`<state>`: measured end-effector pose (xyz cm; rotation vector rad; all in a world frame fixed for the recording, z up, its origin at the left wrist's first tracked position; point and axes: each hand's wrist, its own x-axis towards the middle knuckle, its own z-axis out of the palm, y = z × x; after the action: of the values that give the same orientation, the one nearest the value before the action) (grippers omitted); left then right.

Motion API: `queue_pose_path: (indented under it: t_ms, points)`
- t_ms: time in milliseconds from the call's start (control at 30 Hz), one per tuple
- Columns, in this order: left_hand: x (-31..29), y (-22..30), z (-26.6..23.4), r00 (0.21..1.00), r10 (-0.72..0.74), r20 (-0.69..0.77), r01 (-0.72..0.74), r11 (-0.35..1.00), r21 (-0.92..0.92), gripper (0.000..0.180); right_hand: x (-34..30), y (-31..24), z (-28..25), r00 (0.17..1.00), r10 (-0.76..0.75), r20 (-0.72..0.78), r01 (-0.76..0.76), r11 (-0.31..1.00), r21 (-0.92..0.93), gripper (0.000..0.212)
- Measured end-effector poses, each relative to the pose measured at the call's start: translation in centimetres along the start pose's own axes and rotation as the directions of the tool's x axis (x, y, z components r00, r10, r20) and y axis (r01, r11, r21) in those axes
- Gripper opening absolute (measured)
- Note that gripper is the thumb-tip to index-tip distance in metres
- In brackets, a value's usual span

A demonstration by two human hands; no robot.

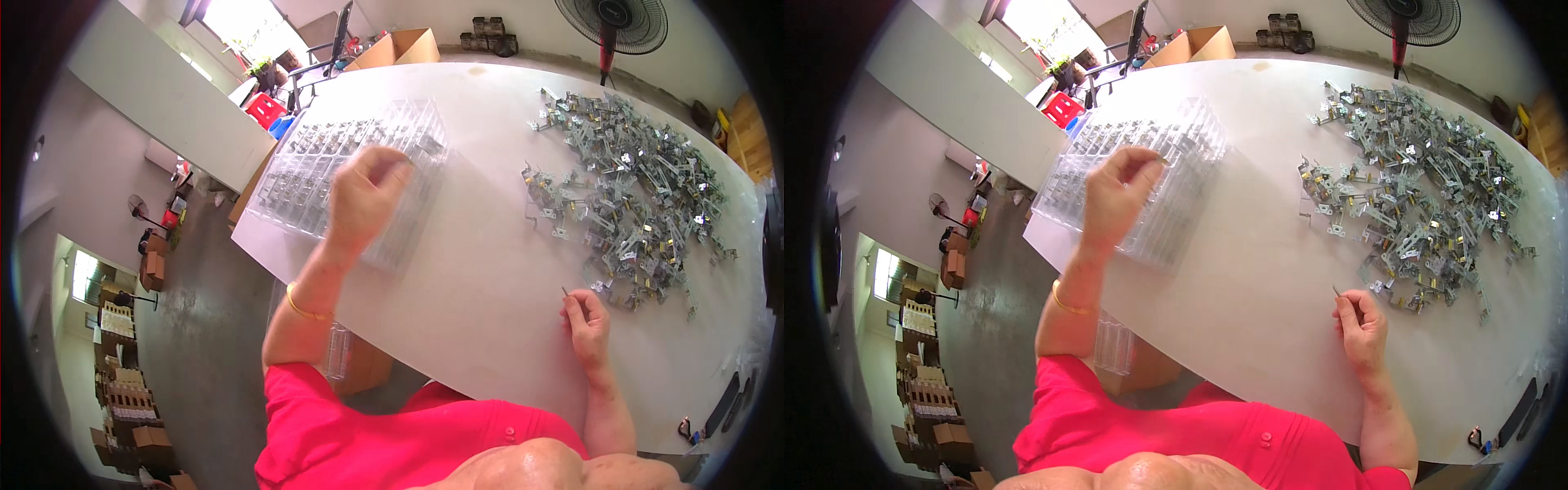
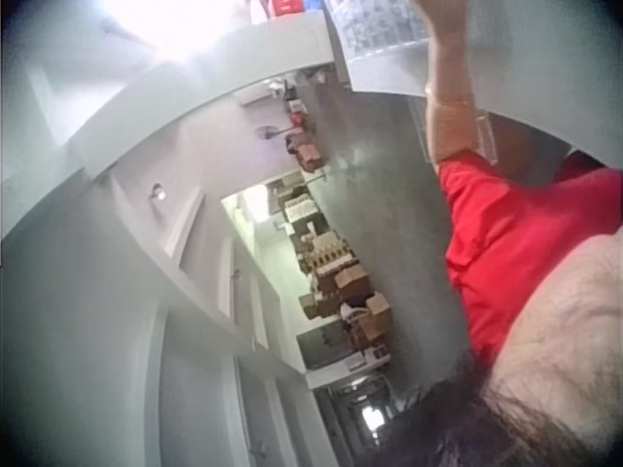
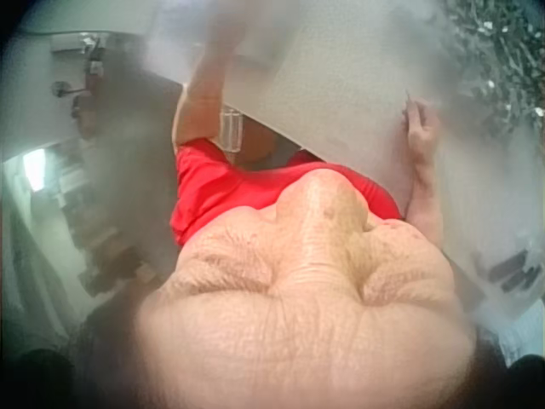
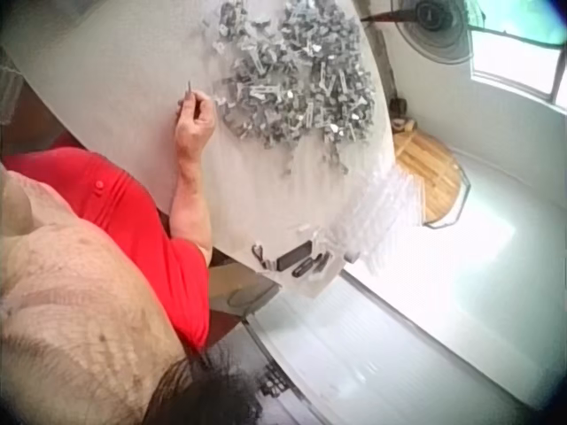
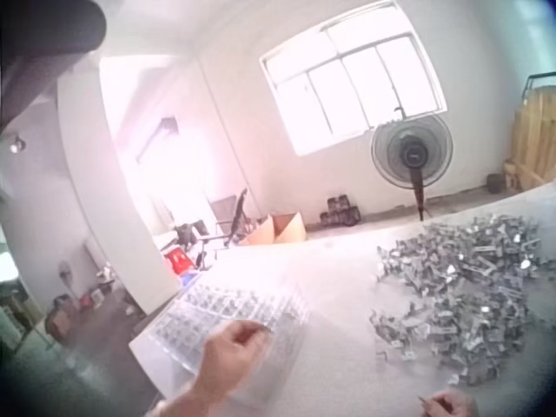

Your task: The person assembles small metal components by fitting pins into metal brackets by hand, placing the assembled parts into compartments of a clear plastic tray.

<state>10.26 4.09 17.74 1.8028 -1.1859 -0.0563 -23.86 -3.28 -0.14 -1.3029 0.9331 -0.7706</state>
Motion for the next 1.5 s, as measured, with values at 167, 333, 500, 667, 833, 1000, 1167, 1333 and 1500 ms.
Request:
queue_pose_path:
  t_ms: [167,333,500,667,833,1000,1167,1333,1500]
  points:
    - [9.2,-6.1,-3.0,0.991,-0.122,-0.064,0.132,0.974,0.183,0.018,-0.2,-0.2,0.2,1.0,-0.017,0.004,0.017,1.0,0.016,0.01]
    - [12.7,-8.4,-1.0,0.98,-0.186,-0.073,0.199,0.887,0.417,0.024,-0.2,-0.1,0.3,0.999,-0.038,0.004,0.038,0.999,0.015,0.01]
    - [14.3,-10.3,0.8,0.983,-0.176,-0.047,0.174,0.832,0.528,0.027,-0.1,-0.3,0.3,1.0,-0.012,0.001,0.012,1.0,0.017,0.01]
    - [15.1,-11.1,1.3,0.986,-0.159,-0.051,0.157,0.781,0.605,0.026,-0.1,-0.3,0.2,1.0,-0.021,0.001,0.021,1.0,-0.005,0.01]
    - [15.4,-11.8,1.0,0.976,-0.215,-0.015,0.177,0.757,0.629,0.026,-0.5,-0.6,0.2,0.999,-0.032,0.01,0.033,0.999,-0.037,0.01]
    - [14.9,-11.7,1.6,0.963,-0.266,0.041,0.177,0.74,0.649,0.026,-1.1,-0.7,0.4,1.0,0.008,-0.013,-0.009,0.999,-0.039,0.011]
    - [13.5,-9.3,1.8,0.999,-0.05,0.013,0.025,0.697,0.717,0.03,-0.8,-1.5,0.6,1.0,-0.012,-0.022,0.009,0.991,-0.137,0.012]
    - [8.3,-0.8,6.6,0.942,0.125,0.312,-0.288,0.781,0.555,0.029,-0.4,-1.0,0.6,0.999,-0.051,0.008,0.051,0.996,-0.075,0.011]
    - [3.3,1.3,14.6,0.827,0.197,0.526,-0.429,0.826,0.365,0.032,-0.6,-0.8,0.5,0.998,-0.059,0.014,0.06,0.997,-0.054,0.011]
